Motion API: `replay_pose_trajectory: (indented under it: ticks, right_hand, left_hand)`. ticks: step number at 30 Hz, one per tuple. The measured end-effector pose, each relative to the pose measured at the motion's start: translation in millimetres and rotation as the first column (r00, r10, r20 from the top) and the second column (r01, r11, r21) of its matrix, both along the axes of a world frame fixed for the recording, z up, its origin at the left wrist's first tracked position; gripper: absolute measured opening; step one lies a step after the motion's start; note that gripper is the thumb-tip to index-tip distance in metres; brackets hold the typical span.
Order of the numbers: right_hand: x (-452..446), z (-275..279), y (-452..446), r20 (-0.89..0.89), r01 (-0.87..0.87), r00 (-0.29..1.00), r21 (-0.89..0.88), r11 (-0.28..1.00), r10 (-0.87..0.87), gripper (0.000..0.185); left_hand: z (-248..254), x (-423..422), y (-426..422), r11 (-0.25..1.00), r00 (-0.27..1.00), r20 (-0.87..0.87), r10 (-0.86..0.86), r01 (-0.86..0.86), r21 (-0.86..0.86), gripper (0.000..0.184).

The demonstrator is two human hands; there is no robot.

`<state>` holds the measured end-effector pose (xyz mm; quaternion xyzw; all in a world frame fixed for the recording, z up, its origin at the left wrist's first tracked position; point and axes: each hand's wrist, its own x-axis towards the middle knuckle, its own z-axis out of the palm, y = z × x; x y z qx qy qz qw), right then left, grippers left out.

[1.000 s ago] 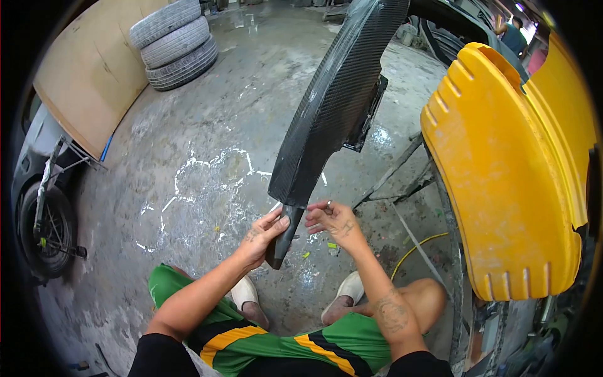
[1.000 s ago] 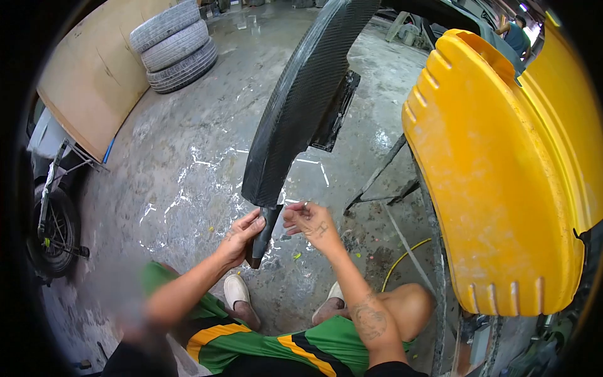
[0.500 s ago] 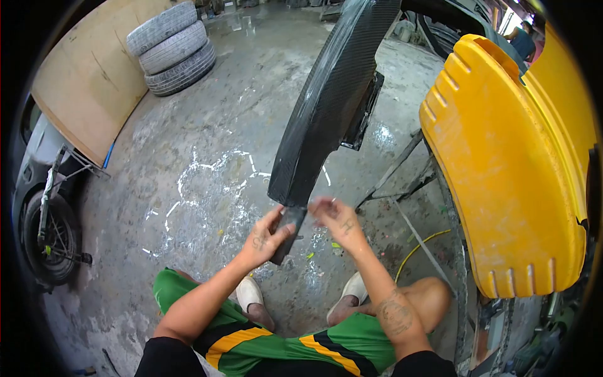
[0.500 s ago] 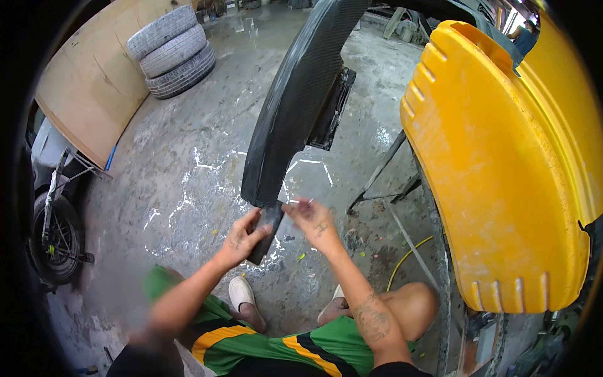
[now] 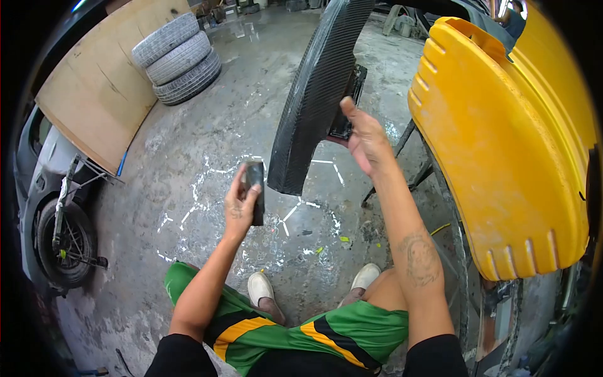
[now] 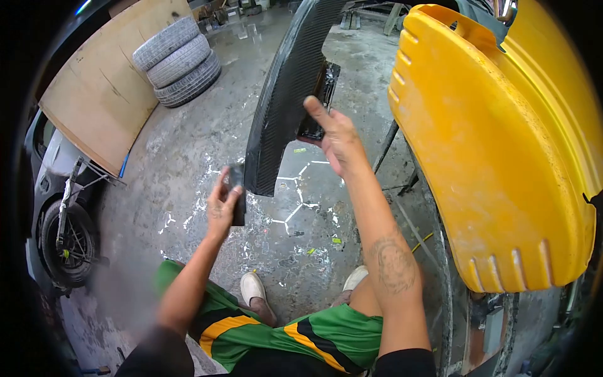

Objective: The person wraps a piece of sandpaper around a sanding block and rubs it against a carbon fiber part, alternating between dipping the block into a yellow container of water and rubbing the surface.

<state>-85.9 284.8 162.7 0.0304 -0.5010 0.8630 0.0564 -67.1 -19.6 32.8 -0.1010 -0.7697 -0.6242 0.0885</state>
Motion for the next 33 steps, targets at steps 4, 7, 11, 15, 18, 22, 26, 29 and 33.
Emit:
replay_pose_trajectory:
  ticks: [4,7,11,15,18,22,26,29,33]
  right_hand:
    - [-6.1,0.9,-8.6,0.014,-0.075,0.997,0.012,0.997,0.075,0.053]
    - [-17.0,-3.9,-19.1,0.001,-0.07,0.997,-0.103,0.992,0.071,0.042]
    - [-9.7,4.5,-19.7,-0.002,-0.106,0.994,-0.107,0.989,0.106,0.04]
    - [-2.7,5.8,-21.9,0.004,-0.061,0.998,-0.131,0.99,0.062,0.04]
    - [-2.8,6.7,-20.4,0.016,-0.048,0.999,-0.114,0.992,0.05,0.039]
    - [-4.0,4.8,-26.5,0.01,0.034,0.999,-0.123,0.992,-0.033,0.044]
    - [-6.0,-2.3,-26.9,-0.036,0.056,0.997,-0.148,0.987,-0.062,0.045]
    - [-6.3,3.1,-19.6,-0.026,0.05,0.998,-0.096,0.994,-0.053,0.045]
    - [-4.1,0.2,-33.2,-0.061,0.085,0.994,-0.157,0.984,-0.096,0.038]
  left_hand:
    - [86.2,26.5,3.2,0.991,0.971,-0.227,0.07,-0.094,-0.099,0.066]
    - [125.9,46.0,5.8,0.894,0.858,-0.485,-0.171,-0.072,-0.443,0.066]
    - [147.7,57.6,25.4,0.717,0.7,-0.568,-0.433,-0.114,-0.688,0.07]
    - [156.8,46.2,54.3,0.57,0.71,-0.51,-0.486,-0.185,-0.8,0.075]
    - [163.1,42.7,71.8,0.569,0.662,-0.538,-0.522,-0.2,-0.798,0.076]
    - [148.4,61.9,58.2,0.556,0.757,-0.473,-0.451,-0.176,-0.812,0.078]
    - [149.8,41.6,77.2,0.64,0.693,-0.534,-0.484,-0.136,-0.757,0.064]
    - [125.5,62.6,52.1,0.637,0.75,-0.501,-0.431,-0.14,-0.758,0.077]
    - [134.7,46.0,71.1,0.686,0.717,-0.572,-0.398,-0.181,-0.705,0.072]
